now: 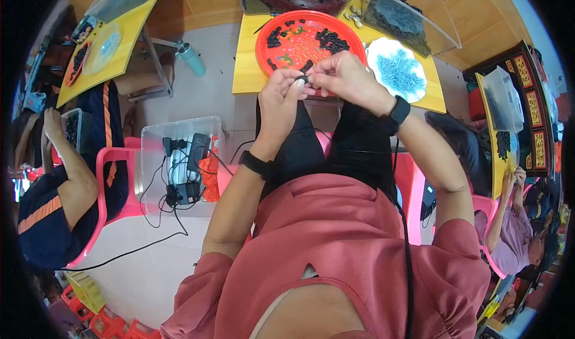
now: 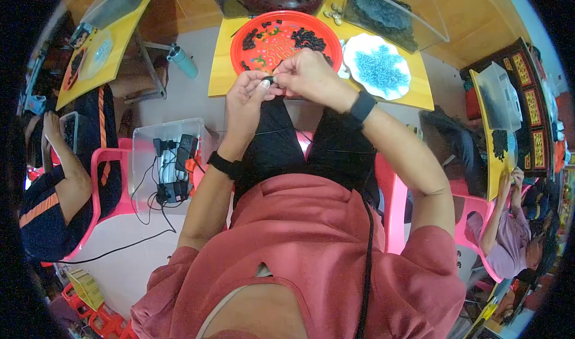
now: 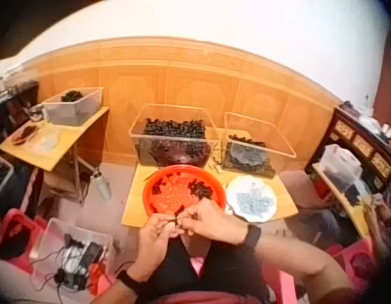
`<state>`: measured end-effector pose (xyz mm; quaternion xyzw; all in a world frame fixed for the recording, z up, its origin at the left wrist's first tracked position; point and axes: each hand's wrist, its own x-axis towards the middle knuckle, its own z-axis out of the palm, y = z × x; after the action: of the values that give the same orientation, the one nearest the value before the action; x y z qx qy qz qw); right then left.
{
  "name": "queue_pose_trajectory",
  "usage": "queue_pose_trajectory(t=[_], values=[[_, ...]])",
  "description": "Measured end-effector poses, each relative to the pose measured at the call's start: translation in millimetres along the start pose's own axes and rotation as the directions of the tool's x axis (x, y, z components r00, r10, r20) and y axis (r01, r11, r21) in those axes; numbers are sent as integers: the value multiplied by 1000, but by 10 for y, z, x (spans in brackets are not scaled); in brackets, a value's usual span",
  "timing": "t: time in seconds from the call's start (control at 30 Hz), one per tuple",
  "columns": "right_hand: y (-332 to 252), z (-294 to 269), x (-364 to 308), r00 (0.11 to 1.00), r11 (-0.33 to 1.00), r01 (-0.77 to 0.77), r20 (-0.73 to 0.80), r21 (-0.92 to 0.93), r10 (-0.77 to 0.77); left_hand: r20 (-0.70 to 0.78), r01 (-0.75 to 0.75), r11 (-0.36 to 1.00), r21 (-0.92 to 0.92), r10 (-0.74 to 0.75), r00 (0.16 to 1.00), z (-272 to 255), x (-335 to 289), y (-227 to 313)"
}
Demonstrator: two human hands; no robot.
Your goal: The person sorts small black plastic components by hand at a workstation, inspecting them one by one.
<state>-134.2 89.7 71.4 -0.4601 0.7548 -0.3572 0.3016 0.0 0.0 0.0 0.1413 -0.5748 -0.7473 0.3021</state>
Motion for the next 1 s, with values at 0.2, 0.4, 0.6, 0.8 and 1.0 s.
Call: queue_pose_trajectory(t=[0.2,0.4,0.6,0.8,1.0], values=[[-106,365,-182,918,920,223,-247,-323,-310,-113,52,954,-296,-88,990,-25,-14,-22],[-46,527,-224,767,767,243,-367,-594,-527,-66,88,933,-348,-118,991,-70,-22,14],[-12,598,-206,717,774,219,-441,-594,-541,-11,131,917,-377,-145,989,-89,-9,30],[4,560,-172,679,758,313,-423,-573,-600,-13,156,931,-330,-169,985,-76,3,79],[-57,496,-191,691,686,352,-318,-636,-649,26,153,929,-338,-153,988,-105,19,44]])
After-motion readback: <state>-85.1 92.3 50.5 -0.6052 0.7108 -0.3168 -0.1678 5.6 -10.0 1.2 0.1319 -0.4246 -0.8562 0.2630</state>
